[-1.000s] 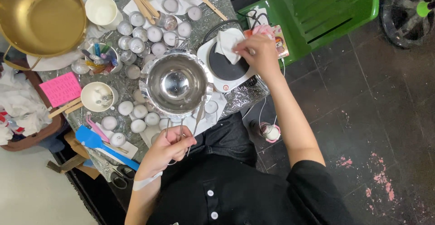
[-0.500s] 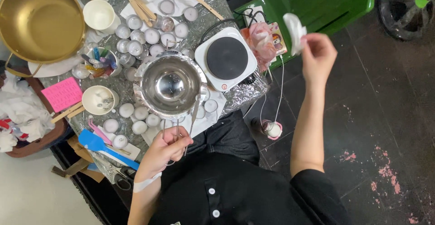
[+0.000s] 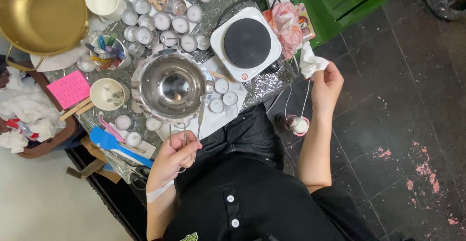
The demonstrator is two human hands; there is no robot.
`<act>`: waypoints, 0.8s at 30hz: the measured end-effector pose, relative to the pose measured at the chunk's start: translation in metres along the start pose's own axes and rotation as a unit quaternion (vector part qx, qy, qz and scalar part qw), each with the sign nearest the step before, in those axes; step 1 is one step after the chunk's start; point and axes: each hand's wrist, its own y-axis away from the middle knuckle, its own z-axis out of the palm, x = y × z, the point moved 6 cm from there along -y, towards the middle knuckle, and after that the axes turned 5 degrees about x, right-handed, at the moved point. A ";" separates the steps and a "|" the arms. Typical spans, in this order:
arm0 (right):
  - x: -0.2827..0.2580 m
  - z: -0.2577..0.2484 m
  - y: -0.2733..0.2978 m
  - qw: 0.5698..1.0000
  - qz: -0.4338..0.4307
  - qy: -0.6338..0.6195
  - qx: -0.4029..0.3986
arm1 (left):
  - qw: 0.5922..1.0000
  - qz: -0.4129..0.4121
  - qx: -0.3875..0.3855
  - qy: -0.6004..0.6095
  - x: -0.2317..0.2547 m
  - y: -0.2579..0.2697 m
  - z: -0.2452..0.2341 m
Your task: The person stirs melted wax in a metal melting pitcher set on a small hot plate, using a blue spatula and a wooden stick. They reposition the pitcher on the hot plate, scrape wax from its sides, and monitor the melting wax while many tealight candle cups wait on the work table.
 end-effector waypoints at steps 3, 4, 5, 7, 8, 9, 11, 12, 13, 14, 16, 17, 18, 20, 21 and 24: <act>-0.012 0.023 0.023 0.998 0.036 0.007 -0.046 | 1.000 0.010 -0.003 -0.006 0.001 -0.003 -0.004; -0.012 0.026 0.028 0.998 0.034 0.007 -0.049 | 1.000 0.013 -0.001 -0.005 0.003 -0.005 -0.002; -0.012 0.032 0.033 0.997 0.043 -0.012 -0.069 | 1.000 0.012 -0.007 -0.001 0.005 -0.007 0.000; -0.007 0.037 0.035 0.994 0.051 -0.030 -0.094 | 1.000 0.016 -0.010 0.006 0.009 -0.009 0.005; -0.008 0.032 0.030 0.997 0.006 0.017 -0.075 | 1.000 0.013 -0.001 -0.009 0.010 -0.010 0.007; -0.008 0.030 0.025 0.996 -0.039 0.063 -0.057 | 1.000 0.011 0.008 -0.024 0.012 -0.011 0.008; -0.019 0.026 0.022 0.995 -0.065 0.039 -0.067 | 0.998 0.025 0.017 -0.050 0.014 -0.012 0.011; -0.026 0.025 0.021 0.994 -0.087 0.015 -0.071 | 0.996 0.034 0.022 -0.079 0.016 -0.012 0.012; -0.034 0.029 0.025 0.992 -0.091 0.012 -0.084 | 0.996 0.043 0.031 -0.075 0.017 -0.013 0.012; -0.039 0.033 0.028 0.994 -0.063 -0.004 -0.087 | 0.994 0.035 0.040 -0.093 0.017 -0.013 0.010; -0.052 0.048 0.033 0.993 -0.039 -0.023 -0.108 | 0.992 0.039 0.063 -0.104 0.019 -0.014 0.004; -0.057 0.051 0.037 0.992 -0.008 -0.059 -0.109 | 0.993 0.040 0.047 -0.104 0.018 -0.015 0.004; -0.060 0.054 0.040 0.989 0.024 -0.093 -0.109 | 0.993 0.042 0.030 -0.105 0.016 -0.016 0.005; -0.057 0.072 0.041 0.974 0.057 -0.145 -0.162 | 0.992 0.052 0.036 -0.110 0.019 -0.013 0.001; -0.055 0.080 0.044 0.956 0.089 -0.196 -0.202 | 0.990 0.056 0.034 -0.122 0.020 -0.013 0.000; -0.060 0.126 0.058 0.915 0.187 -0.249 -0.258 | 0.993 0.055 0.053 -0.095 0.020 -0.007 -0.013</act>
